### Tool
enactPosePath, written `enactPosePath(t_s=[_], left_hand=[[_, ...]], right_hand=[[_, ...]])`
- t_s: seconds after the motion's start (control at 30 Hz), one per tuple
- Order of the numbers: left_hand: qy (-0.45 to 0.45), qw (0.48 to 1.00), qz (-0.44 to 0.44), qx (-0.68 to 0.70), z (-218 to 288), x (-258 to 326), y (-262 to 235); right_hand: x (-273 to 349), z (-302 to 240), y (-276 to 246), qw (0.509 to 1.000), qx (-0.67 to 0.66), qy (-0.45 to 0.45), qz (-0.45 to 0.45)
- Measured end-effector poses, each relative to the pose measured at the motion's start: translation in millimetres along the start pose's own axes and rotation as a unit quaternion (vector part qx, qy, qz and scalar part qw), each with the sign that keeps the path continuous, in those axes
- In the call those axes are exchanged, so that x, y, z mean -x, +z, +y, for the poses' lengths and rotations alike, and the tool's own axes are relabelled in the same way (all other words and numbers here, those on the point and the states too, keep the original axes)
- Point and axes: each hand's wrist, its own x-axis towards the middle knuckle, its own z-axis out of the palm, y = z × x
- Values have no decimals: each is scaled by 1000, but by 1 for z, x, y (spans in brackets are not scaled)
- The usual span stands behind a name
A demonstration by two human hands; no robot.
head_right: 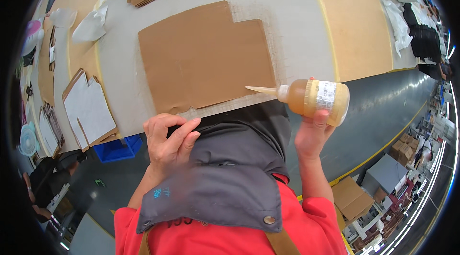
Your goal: The person applies glue from a squeeze bottle onto brown cardboard pieces and then places white paper sheets on top, pressing them down to adhere. The process is repeated for multiple units on a workbench.
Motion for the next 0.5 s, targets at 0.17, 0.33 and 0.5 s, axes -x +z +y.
enactPosePath(t_s=[0.17,0.33,0.5], left_hand=[[-9,1000,9,7,-7,9,-3],[-21,1000,10,4,-12,16,-9],[-36,999,16,6,-17,24,-13]], right_hand=[[11,4,25,999,-17,8,-41],[18,3,49,995,-2,4,-95],[16,-15,70,962,-148,197,-121]])
